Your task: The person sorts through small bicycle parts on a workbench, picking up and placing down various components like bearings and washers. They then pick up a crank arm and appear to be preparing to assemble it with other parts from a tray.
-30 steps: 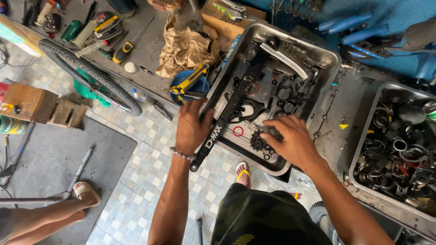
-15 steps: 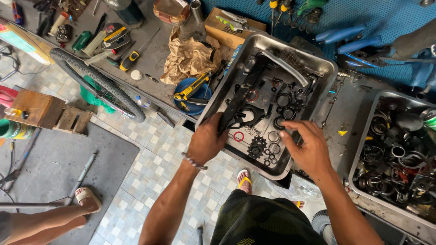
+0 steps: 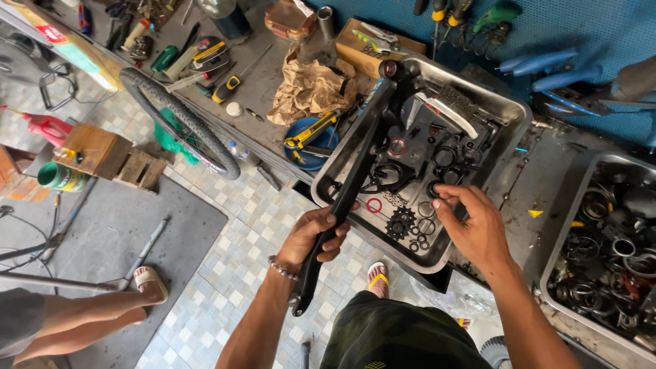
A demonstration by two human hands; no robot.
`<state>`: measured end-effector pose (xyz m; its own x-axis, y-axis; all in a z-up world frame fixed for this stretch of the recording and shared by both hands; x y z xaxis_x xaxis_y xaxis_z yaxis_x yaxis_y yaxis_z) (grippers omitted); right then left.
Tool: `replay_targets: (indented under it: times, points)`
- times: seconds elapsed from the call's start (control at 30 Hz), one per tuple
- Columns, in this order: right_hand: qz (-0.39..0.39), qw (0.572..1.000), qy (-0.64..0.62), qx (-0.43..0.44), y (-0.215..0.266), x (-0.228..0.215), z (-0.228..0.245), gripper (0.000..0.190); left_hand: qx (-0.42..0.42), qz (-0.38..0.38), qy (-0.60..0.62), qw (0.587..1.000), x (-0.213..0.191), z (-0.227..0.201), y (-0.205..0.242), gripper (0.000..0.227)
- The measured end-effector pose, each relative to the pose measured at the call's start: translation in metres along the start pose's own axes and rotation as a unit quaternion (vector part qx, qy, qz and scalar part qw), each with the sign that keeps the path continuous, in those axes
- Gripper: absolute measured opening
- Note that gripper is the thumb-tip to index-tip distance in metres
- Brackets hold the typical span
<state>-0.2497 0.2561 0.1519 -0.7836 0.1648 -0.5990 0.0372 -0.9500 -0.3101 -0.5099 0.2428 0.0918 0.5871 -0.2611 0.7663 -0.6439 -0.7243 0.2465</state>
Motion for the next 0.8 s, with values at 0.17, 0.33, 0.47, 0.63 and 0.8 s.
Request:
replay_targets:
  times: [0.17, 0.33, 0.47, 0.63, 0.8]
  points:
    - [-0.006, 0.999, -0.004, -0.040, -0.002, -0.001, 0.008, 0.028, 0.000, 0.051, 0.066, 0.997, 0.014, 0.012, 0.001, 0.062]
    - [-0.003, 1.000, -0.022, -0.002, 0.003, -0.007, -0.003, 0.028, 0.002, 0.035, 0.038, 0.999, 0.014, 0.014, 0.001, 0.062]
    - [-0.015, 1.000, -0.019, -0.017, 0.007, -0.014, -0.005, 0.028, 0.018, 0.008, 0.018, 1.000, 0.008, 0.007, 0.005, 0.061]
    - [-0.018, 1.000, -0.017, 0.011, 0.007, -0.013, -0.012, 0.028, 0.055, -0.036, -0.041, 0.997, 0.003, -0.005, 0.015, 0.058]
    - [-0.014, 0.997, 0.064, -0.050, -0.017, -0.007, -0.009, 0.027, 0.069, -0.111, -0.120, 0.984, -0.008, -0.011, 0.027, 0.053]
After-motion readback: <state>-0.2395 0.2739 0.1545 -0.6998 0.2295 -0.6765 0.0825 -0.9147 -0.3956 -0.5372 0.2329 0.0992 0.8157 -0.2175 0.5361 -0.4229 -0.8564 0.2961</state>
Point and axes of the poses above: each hand's wrist, its own y-axis away from the middle knuckle, its own x-axis out of the palm, z = x × y, the point moved 10 cm from there along -y, towards the middle knuckle, and after that the axes turned 5 degrees about -x, right-handed, at the moved point
